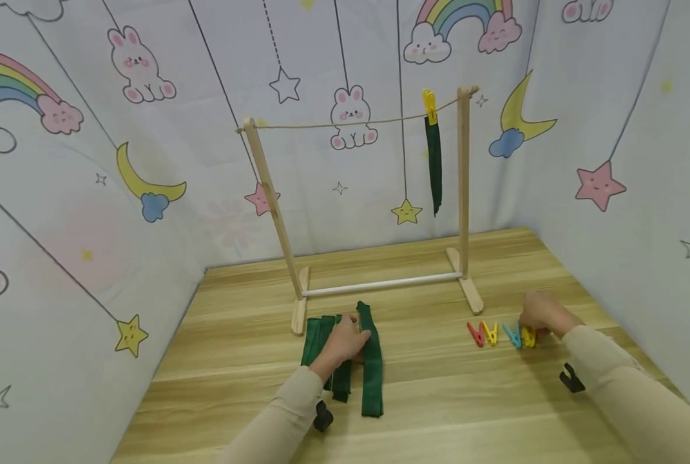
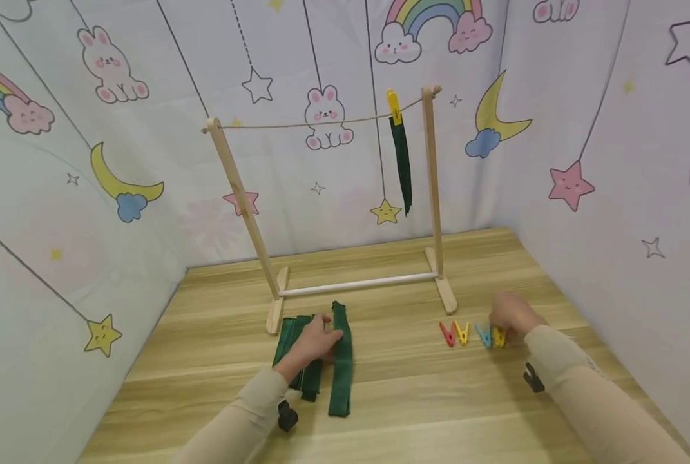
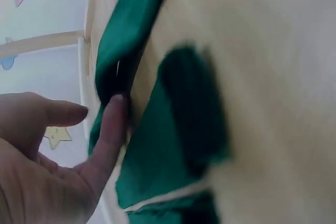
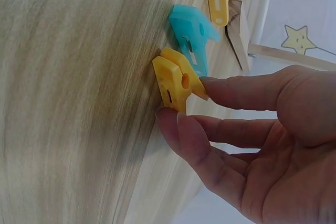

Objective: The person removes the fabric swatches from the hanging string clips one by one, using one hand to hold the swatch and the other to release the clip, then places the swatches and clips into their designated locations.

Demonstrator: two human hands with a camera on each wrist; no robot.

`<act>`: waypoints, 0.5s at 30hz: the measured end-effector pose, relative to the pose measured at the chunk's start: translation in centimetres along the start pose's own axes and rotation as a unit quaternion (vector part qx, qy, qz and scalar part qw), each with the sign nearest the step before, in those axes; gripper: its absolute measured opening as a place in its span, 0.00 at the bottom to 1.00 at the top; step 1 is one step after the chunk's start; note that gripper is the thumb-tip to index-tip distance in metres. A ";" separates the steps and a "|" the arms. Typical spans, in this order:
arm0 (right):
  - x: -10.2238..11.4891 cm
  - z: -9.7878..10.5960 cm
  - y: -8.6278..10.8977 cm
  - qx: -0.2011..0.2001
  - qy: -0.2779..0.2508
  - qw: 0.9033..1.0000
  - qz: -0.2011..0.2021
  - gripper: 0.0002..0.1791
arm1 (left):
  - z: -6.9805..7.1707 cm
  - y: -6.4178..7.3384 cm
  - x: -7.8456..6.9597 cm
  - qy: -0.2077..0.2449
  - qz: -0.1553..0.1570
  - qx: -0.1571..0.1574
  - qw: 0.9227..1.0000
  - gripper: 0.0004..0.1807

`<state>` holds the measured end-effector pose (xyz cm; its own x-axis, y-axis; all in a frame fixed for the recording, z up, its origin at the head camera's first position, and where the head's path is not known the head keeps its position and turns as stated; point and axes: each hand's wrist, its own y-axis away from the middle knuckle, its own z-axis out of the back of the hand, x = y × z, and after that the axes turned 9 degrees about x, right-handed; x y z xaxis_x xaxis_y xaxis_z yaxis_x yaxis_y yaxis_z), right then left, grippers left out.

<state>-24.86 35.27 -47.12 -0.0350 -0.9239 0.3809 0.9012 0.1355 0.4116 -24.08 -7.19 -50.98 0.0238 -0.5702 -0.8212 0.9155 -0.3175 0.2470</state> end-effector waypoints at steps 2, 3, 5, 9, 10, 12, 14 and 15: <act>-0.1 0.0 0.0 0.000 -0.001 1.000 0.001 0.13 | 0.2 -0.1 -0.5 -0.097 -0.002 -0.025 0.995 0.29; -0.2 -0.1 0.0 -0.001 -0.004 1.000 0.002 0.13 | 0.4 -0.1 -0.7 -0.136 -0.002 -0.038 0.990 0.29; -0.4 -0.1 0.0 -0.003 -0.007 1.000 0.006 0.12 | 0.5 -0.2 -0.9 -0.186 -0.003 -0.058 0.981 0.29; -0.5 -0.3 0.0 -0.005 -0.017 1.000 0.012 0.11 | 0.6 -0.4 -0.6 -0.240 -0.018 -0.083 0.967 0.27; -0.5 -0.3 0.0 -0.004 -0.018 1.000 0.012 0.11 | 0.5 -0.4 -0.5 -0.249 -0.029 -0.088 0.964 0.26; -0.5 -0.2 0.1 -0.004 -0.024 1.000 0.011 0.10 | 0.3 -0.4 -0.3 -0.265 -0.052 -0.088 0.959 0.24; -0.4 -0.2 0.1 -0.002 -0.027 1.000 0.009 0.10 | 0.2 -0.3 -0.1 -0.286 -0.070 -0.078 0.952 0.23; -0.4 -0.2 0.1 -0.002 -0.028 1.000 0.009 0.10 | 0.1 -0.2 -0.1 -0.298 -0.076 -0.070 0.949 0.23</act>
<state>-24.69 35.55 -47.37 -0.0440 -0.8996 0.4344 0.9032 0.1500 0.4021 -24.34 -7.13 -50.94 -0.3066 -0.8661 -0.3948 0.9355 -0.3507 0.0428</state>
